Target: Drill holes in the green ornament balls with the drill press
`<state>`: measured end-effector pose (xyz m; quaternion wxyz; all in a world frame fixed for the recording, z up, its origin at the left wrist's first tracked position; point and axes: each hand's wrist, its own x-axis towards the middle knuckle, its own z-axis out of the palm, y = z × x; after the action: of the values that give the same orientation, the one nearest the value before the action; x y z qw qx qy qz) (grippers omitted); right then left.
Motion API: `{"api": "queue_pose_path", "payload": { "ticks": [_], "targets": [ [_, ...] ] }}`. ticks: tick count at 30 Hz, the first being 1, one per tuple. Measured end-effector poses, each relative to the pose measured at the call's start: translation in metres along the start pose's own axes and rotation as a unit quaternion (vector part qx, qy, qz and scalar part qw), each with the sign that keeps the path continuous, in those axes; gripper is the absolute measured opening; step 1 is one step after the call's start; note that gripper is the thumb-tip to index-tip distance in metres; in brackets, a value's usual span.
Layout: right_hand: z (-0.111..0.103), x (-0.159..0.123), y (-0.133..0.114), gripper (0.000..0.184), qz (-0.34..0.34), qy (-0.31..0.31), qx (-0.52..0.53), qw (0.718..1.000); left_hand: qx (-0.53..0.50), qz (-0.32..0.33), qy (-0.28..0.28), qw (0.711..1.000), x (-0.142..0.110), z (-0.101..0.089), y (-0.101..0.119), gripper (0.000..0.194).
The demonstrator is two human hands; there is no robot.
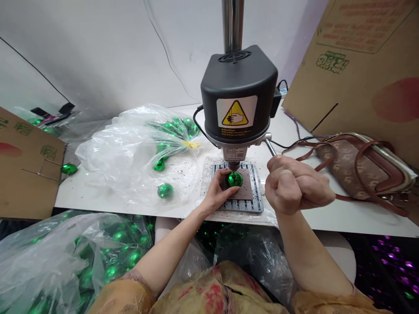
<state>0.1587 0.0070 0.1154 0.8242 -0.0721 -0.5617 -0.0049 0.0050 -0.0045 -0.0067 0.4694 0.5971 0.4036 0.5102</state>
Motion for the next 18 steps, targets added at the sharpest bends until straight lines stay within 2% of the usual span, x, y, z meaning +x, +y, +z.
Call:
{"api": "queue_pose_path", "payload": {
  "ticks": [4, 5, 8, 10, 12, 14, 17, 18],
  "targets": [
    [0.016, 0.031, -0.008, 0.044, 0.083, 0.039, -0.037, 0.995, 0.041, 0.013, 0.021, 0.999, 0.0, 0.004, 0.006, 0.052],
    [0.022, 0.042, -0.009, 0.045, 0.146, 0.069, -0.055, 0.985, 0.068, 0.017, 0.037, 0.997, -0.002, 0.004, 0.011, 0.05],
    [0.035, 0.069, -0.006, 0.044, 0.198, 0.055, -0.054, 0.977, 0.183, 0.026, 0.108, 0.977, -0.015, 0.004, 0.028, 0.043],
    [0.039, 0.078, -0.002, 0.042, 0.21, 0.049, -0.046, 0.975, 0.247, 0.044, 0.116, 0.961, -0.035, -0.001, 0.039, 0.04],
    [0.041, 0.08, 0.002, 0.042, 0.201, 0.048, -0.042, 0.977, 0.291, 0.083, 0.041, 0.952, -0.062, -0.011, 0.043, 0.039],
    [0.041, 0.079, 0.003, 0.041, 0.186, 0.05, -0.042, 0.98, 0.355, 0.147, -0.074, 0.92, -0.094, -0.022, 0.039, 0.037],
    [0.04, 0.077, 0.0, 0.04, 0.185, 0.062, -0.045, 0.98, 0.493, 0.25, -0.188, 0.812, -0.136, -0.039, 0.026, 0.033],
    [0.039, 0.077, -0.002, 0.039, 0.195, 0.06, -0.051, 0.978, 0.513, 0.268, -0.207, 0.788, -0.145, -0.045, 0.023, 0.036]
  ]
}}
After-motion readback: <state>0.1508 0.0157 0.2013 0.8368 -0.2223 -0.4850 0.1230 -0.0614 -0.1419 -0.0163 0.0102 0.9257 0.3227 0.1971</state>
